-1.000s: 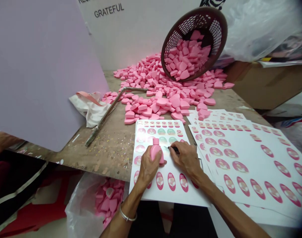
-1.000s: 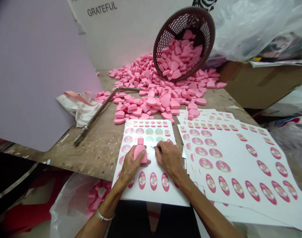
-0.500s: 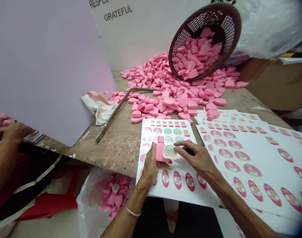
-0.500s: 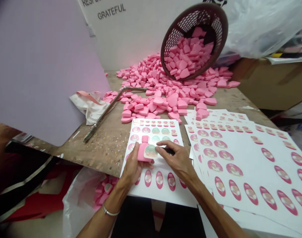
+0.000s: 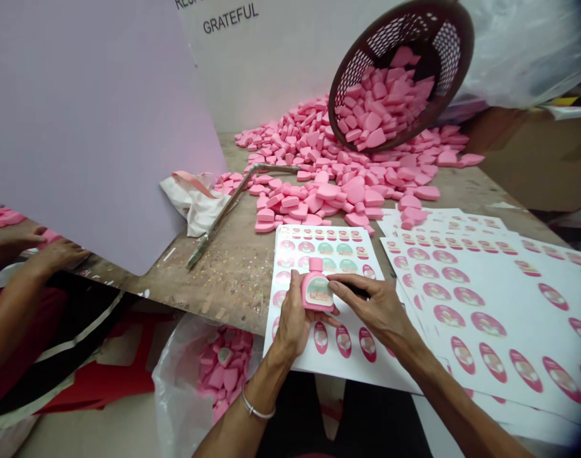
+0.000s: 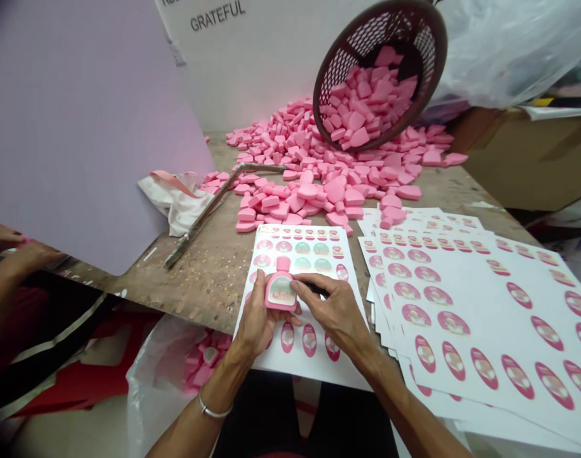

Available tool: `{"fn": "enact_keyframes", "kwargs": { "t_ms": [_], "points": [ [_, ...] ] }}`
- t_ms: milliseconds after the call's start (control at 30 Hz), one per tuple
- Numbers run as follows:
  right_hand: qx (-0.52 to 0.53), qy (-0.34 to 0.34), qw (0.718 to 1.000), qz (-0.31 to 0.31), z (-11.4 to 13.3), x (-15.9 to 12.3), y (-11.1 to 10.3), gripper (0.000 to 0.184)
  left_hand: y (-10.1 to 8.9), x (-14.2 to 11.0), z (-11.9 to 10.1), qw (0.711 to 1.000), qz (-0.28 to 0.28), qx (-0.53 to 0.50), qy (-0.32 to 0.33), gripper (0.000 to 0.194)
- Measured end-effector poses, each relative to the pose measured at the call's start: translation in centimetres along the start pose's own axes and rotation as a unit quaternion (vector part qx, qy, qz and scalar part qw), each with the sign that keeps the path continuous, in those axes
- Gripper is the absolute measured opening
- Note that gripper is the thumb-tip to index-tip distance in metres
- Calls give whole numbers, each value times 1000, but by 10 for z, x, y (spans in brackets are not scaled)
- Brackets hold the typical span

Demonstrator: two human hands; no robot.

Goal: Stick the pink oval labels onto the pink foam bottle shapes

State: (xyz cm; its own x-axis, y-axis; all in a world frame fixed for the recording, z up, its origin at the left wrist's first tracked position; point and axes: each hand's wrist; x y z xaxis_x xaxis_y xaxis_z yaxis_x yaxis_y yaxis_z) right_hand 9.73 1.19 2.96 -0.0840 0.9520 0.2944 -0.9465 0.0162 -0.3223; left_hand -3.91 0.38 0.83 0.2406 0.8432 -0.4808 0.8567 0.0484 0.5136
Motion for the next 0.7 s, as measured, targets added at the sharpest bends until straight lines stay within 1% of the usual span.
{"fn": "enact_keyframes", "kwargs": {
  "t_ms": [133, 233, 300, 367, 433, 467, 500, 533, 567, 633, 700],
  "points": [
    [-14, 4, 1000, -5, -2, -1, 3, 26, 0, 1, 0, 1000, 5, -15, 1, 63],
    [-41, -17, 999, -3, -7, -3, 4, 25, -1, 0, -1, 1000, 16, -5, 4, 62],
    [-92, -55, 994, 2, -11, -3, 2, 24, -2, -2, -2, 999, 32, 30, 28, 53],
    [-177, -98, 979, -2, -14, -1, -3, 25, -4, -5, -4, 995, 54, 70, 49, 45],
    [-258, -112, 959, -33, -15, 1, -7, 32, -6, -9, -4, 992, 73, 89, 46, 40],
    [-274, -107, 954, -51, -15, 2, -8, 38, -6, -11, -4, 992, 77, 91, 38, 38],
    [-267, -96, 957, -60, -15, 2, -7, 46, -6, -13, -4, 992, 83, 93, 28, 37],
    [-239, -80, 966, -58, -15, 2, -6, 52, -5, -14, -4, 991, 89, 101, 16, 37],
    [-197, -62, 978, -41, -16, 1, -3, 58, -4, -16, -3, 989, 96, 112, 3, 38],
    [-117, -21, 993, -2, -20, 0, 3, 62, -1, -20, -3, 984, 106, 140, -24, 42],
    [-96, 6, 995, 3, -30, 2, 3, 61, -2, -25, -6, 982, 95, 158, -39, 44]
  ]
}}
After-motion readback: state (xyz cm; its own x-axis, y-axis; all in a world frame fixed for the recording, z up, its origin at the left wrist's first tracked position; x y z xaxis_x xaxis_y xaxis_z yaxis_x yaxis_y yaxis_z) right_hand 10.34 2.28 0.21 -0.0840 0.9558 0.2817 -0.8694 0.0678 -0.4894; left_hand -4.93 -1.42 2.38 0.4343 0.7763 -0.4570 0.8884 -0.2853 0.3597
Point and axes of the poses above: each hand's wrist, its own x-axis towards the middle knuckle, its own y-axis out of the palm, z = x × y, and after that the axes turned 11 degrees about -y, right-handed
